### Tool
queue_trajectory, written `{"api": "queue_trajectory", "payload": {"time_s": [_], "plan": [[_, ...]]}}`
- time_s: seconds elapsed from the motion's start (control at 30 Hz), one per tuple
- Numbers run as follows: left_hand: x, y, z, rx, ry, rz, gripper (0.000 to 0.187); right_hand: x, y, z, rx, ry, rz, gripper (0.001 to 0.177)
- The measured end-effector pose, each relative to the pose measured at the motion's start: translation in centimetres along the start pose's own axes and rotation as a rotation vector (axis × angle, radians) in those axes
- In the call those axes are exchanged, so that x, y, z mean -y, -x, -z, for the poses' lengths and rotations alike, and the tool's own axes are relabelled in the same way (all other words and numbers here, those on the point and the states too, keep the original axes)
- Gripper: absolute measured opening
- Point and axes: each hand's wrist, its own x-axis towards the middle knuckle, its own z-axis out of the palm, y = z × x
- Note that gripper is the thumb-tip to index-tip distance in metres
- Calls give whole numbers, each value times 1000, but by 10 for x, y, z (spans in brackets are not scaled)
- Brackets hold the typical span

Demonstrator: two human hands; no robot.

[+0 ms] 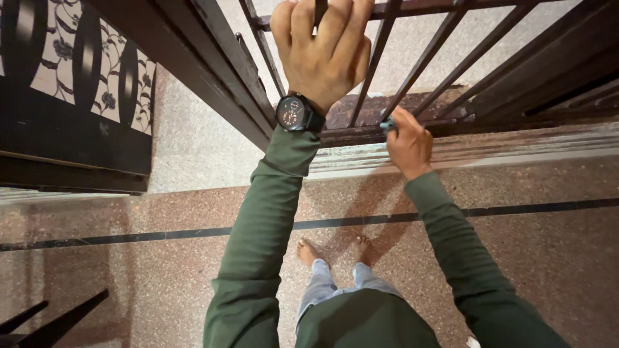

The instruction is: The person wipes the bars and frame of a metal gate using a cloth, moving between different sections of the grille.

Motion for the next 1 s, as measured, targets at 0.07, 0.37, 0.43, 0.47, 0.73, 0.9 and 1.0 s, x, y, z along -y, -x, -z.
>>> {"api": "queue_trajectory", "payload": {"time_s": [0.07,0.37,0.43,0.47,0.73,0.9,1.0], "plan": [[0,0,-1,12,-10,12,47,3,7,-6,-51,59,-32,35],[-3,6,-2,48,0,38,46,-9,30,-15,-123,-119,-4,44],[-7,4,10,93,34,69,45,-5,42,-9,-124,-132,-16,47],[-11,2,15,106,57,88,45,-4,51,-4,-128,-144,-45,46],[-49,-9,28,-37,29,16,54,-22,52,21,-426,-46,-9,42],[-40,-23,-7,56,36,-191,56,-31,5,24,-66,-641,-229,31],[-33,-28,-24,36,-26,-265,55,-42,-2,19,90,-810,-437,39]]}}
